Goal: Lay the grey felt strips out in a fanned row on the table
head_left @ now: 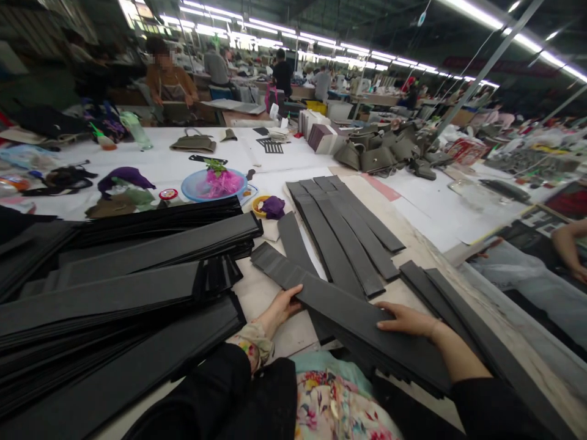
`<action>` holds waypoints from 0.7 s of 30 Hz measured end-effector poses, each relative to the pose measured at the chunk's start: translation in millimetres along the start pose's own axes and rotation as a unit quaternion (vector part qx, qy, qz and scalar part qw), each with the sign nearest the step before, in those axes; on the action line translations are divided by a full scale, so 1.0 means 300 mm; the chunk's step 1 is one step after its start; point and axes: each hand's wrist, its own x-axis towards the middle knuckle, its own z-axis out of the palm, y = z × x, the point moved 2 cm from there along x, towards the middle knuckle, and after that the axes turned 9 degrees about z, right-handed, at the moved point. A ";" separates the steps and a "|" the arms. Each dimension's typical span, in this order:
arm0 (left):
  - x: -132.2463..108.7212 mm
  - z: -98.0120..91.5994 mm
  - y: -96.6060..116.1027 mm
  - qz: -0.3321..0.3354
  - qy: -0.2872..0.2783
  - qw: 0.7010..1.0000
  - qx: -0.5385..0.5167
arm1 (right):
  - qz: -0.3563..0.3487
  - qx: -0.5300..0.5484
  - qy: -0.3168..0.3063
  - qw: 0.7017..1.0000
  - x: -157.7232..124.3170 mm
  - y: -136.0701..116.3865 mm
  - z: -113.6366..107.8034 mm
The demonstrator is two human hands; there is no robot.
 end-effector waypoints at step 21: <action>0.000 -0.128 0.115 0.270 0.030 0.826 0.494 | -0.109 -0.267 0.274 0.918 0.306 -0.253 0.345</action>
